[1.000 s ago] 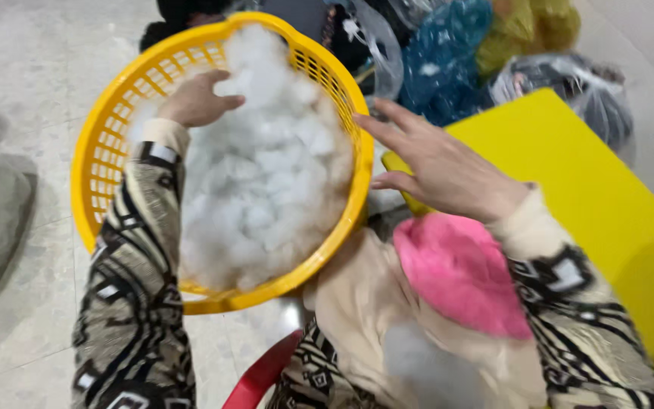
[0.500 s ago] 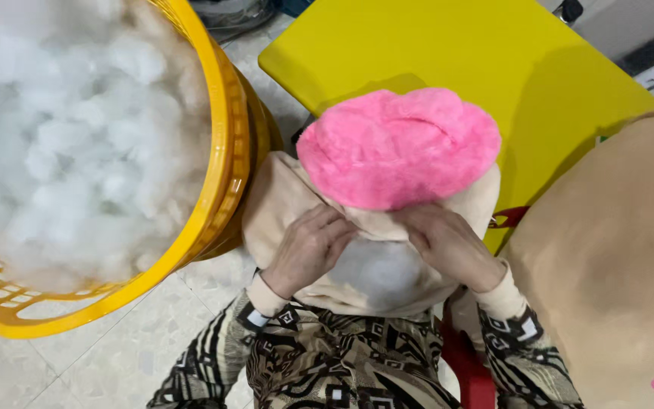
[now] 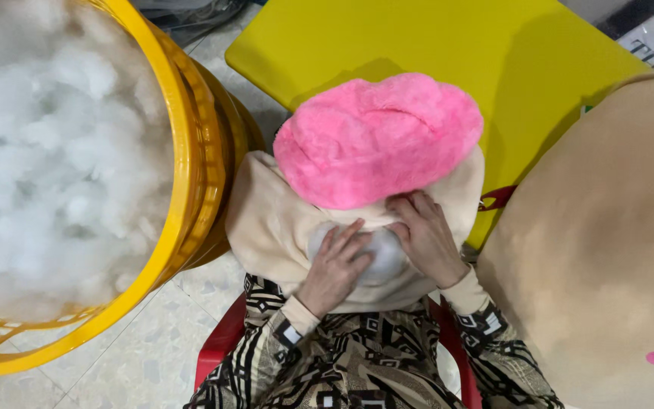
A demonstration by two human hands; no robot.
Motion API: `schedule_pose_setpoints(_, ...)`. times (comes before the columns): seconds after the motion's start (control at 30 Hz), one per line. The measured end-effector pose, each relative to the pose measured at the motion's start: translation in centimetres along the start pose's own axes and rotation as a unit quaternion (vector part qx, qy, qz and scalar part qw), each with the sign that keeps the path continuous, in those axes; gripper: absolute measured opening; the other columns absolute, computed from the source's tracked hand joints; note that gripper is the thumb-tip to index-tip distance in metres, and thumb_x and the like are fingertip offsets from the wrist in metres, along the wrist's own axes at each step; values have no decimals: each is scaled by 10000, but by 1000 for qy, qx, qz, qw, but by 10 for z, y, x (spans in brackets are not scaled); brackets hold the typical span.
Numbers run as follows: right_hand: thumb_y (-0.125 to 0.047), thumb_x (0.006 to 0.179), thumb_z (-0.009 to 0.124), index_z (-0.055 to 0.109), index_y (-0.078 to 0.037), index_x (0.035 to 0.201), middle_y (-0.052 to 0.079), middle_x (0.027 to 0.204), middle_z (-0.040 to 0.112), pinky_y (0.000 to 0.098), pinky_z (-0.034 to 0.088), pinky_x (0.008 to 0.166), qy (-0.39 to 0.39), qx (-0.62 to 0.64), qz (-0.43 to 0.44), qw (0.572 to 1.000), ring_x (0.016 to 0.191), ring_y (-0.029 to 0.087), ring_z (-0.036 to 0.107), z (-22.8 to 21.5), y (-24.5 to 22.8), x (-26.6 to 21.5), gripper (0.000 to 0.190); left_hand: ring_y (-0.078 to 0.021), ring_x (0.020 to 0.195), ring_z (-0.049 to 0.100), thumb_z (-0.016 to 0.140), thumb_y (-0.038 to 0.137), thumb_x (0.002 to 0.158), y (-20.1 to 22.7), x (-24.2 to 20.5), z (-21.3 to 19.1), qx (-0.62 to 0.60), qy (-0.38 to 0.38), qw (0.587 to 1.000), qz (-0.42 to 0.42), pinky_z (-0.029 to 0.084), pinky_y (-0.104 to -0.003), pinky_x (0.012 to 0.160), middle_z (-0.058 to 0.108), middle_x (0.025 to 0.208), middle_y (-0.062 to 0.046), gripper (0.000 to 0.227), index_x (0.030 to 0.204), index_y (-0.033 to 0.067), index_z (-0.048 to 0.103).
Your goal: The person repeatedly takes handfuls of white synthetic filling from a yellow basket and stuffs them into the opening of a plush toy shell. The person uses both hands to push the filling inside and adjust the toy's shape.
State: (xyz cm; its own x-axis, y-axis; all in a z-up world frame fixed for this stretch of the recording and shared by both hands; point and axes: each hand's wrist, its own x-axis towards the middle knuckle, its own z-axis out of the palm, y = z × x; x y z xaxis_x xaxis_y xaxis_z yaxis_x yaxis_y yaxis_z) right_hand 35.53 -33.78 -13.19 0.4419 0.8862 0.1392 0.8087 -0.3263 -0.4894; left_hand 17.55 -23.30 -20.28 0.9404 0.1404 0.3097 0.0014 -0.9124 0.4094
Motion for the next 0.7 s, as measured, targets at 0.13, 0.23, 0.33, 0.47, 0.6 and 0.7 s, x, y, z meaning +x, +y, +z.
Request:
schedule_pose_setpoints(0.13,-186,858,732,619,-12,1108,136,1151,602,412,485,889,89,63,-13,994,1047,314,603,11,11,-21,325,-305,1078,711,810,101,801,-28,-9,-9,-151,123,977,-88,591,-396,920,743,1102,-153,296,1078,18,744)
schedule_pose_setpoints(0.23,-255,772,786,608,-3,1018,131,1039,613,402,466,867,83,83,-53,992,977,295,595,14,8,-35,395,-291,954,755,697,-45,744,-35,-15,-32,-189,173,956,-146,621,-364,836,754,1008,-165,336,1077,-36,738)
schedule_pose_setpoints(0.33,-255,771,796,623,-10,965,110,967,668,420,434,883,19,31,-62,997,977,287,615,18,5,-48,356,-261,913,755,610,-130,765,-39,-15,-51,-211,232,928,-200,617,-349,813,746,971,-148,374,1108,-50,733)
schedule_pose_setpoints(0.47,-146,837,734,647,-27,966,100,929,685,406,440,892,-41,-6,-12,999,963,266,626,17,16,-60,196,-219,864,735,663,-82,888,-52,-17,-65,-260,309,884,-236,578,-293,789,746,960,-130,191,1063,-37,726)
schedule_pose_setpoints(0.6,-208,795,735,644,-16,918,112,932,699,441,436,901,-131,-87,-37,987,983,282,640,19,21,-63,246,-166,885,696,648,-17,965,-65,-30,-62,-289,392,828,-278,555,-271,849,739,987,-90,167,1117,-57,703)
schedule_pose_setpoints(0.7,-247,813,733,667,-72,982,79,971,711,428,429,870,-256,-143,4,956,1017,267,623,12,13,-60,252,-137,902,671,666,27,997,-73,-41,-50,-343,429,772,-320,544,-273,865,741,1004,-64,177,1142,-65,706)
